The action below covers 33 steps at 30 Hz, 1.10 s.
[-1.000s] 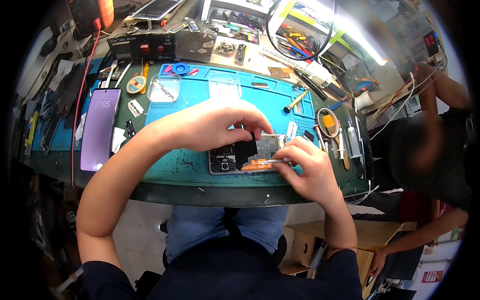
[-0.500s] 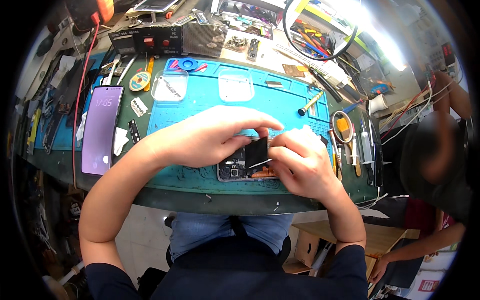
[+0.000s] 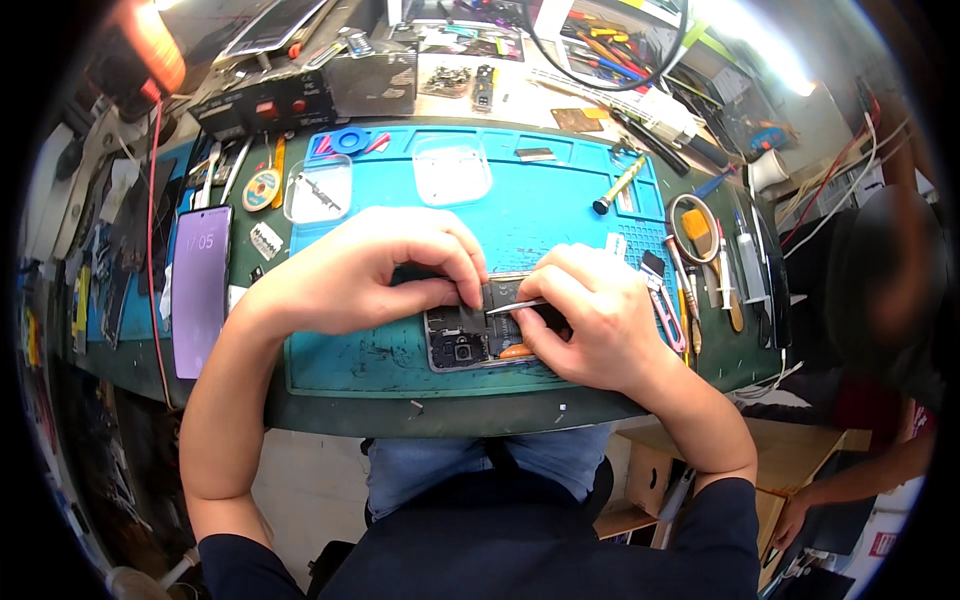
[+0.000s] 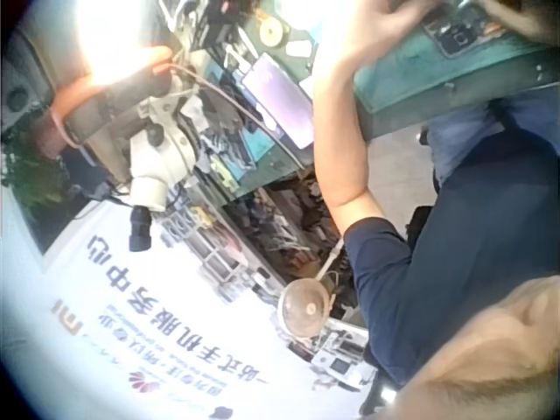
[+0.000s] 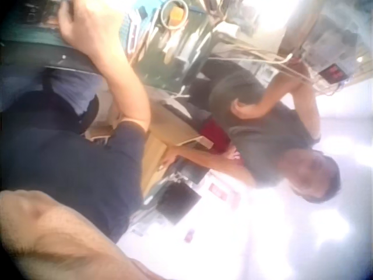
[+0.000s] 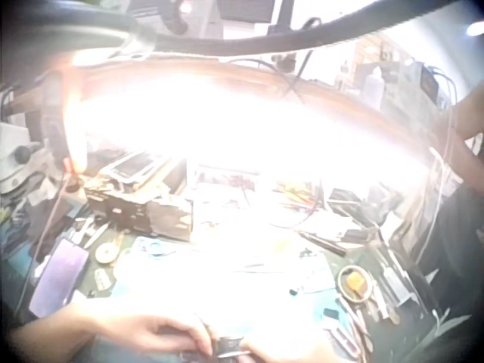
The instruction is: The person disassembles a smartphone on a workbench, using tweezers and a spudger to remove the back cover, disconnect ribbon cables, and extract the battery. They briefly handle another phone to make a call before returning to the disassembly and reassembly of the first device.
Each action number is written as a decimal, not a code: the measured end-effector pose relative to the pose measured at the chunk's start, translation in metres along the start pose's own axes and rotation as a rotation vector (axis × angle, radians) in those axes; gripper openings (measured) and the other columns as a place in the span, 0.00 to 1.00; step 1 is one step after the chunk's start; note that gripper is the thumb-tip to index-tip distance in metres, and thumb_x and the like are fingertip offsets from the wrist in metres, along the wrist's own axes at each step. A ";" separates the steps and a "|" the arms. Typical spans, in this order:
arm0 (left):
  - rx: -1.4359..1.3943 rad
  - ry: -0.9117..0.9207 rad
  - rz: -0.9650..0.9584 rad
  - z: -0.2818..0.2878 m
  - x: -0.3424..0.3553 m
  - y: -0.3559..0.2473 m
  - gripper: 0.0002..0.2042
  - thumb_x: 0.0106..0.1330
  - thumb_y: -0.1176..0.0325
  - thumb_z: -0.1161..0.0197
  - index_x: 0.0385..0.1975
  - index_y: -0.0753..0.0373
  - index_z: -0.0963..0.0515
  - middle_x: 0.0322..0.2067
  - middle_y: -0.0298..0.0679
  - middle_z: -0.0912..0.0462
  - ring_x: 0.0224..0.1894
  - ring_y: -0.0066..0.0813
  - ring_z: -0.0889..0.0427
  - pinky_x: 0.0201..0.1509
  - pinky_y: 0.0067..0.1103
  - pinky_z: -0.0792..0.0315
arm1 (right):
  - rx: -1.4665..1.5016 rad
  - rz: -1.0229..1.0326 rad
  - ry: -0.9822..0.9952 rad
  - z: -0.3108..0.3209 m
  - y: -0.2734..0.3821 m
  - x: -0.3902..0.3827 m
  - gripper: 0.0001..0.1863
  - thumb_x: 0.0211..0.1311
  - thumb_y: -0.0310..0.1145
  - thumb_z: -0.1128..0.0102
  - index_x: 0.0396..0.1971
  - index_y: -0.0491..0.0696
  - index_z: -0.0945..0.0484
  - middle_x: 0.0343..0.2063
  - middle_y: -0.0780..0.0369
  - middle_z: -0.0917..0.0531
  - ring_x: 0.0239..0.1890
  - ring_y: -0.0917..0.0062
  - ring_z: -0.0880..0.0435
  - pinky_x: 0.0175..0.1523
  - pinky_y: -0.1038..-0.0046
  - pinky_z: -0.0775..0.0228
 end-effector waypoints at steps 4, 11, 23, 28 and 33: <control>0.005 0.005 0.049 0.001 -0.001 0.002 0.07 0.60 0.84 0.34 0.35 0.64 0.15 0.46 0.40 0.14 0.51 0.35 0.15 0.57 0.28 0.22 | 0.002 0.001 -0.025 -0.001 0.000 -0.002 0.08 0.52 0.29 0.28 0.28 0.49 0.21 0.27 0.64 0.21 0.28 0.68 0.20 0.32 0.67 0.29; -0.029 0.026 0.108 0.002 0.000 0.005 0.09 0.58 0.87 0.37 0.33 0.65 0.15 0.46 0.41 0.15 0.54 0.38 0.14 0.59 0.31 0.21 | 0.005 0.043 -0.055 -0.004 0.000 -0.004 0.09 0.53 0.32 0.31 0.27 0.50 0.25 0.27 0.64 0.26 0.30 0.70 0.21 0.34 0.67 0.31; 0.514 -0.100 0.274 -0.030 -0.026 -0.027 0.40 0.46 0.59 0.16 0.62 0.65 0.23 0.57 0.45 0.26 0.61 0.47 0.27 0.67 0.35 0.32 | 0.055 0.014 -0.021 -0.008 0.000 -0.004 0.09 0.56 0.31 0.30 0.31 0.49 0.24 0.30 0.64 0.24 0.31 0.69 0.20 0.34 0.67 0.26; 0.507 -0.217 0.255 -0.035 -0.032 -0.024 0.37 0.46 0.65 0.16 0.59 0.66 0.23 0.55 0.44 0.26 0.57 0.46 0.27 0.63 0.34 0.29 | 0.064 0.017 0.041 -0.010 -0.001 -0.003 0.10 0.59 0.33 0.32 0.32 0.47 0.25 0.30 0.62 0.25 0.33 0.67 0.20 0.35 0.67 0.25; 0.448 -0.246 0.257 -0.036 -0.033 -0.022 0.36 0.46 0.68 0.17 0.59 0.66 0.22 0.54 0.44 0.25 0.57 0.46 0.27 0.63 0.35 0.29 | 0.119 0.006 0.014 -0.007 -0.002 0.000 0.09 0.56 0.28 0.29 0.30 0.48 0.24 0.29 0.63 0.23 0.30 0.66 0.21 0.31 0.65 0.29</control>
Point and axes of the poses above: each hand's wrist, its own x-axis towards the middle knuckle, its own z-axis out of the back of the hand, y = z × x, the point moved 7 cm from there along x, towards the middle knuckle
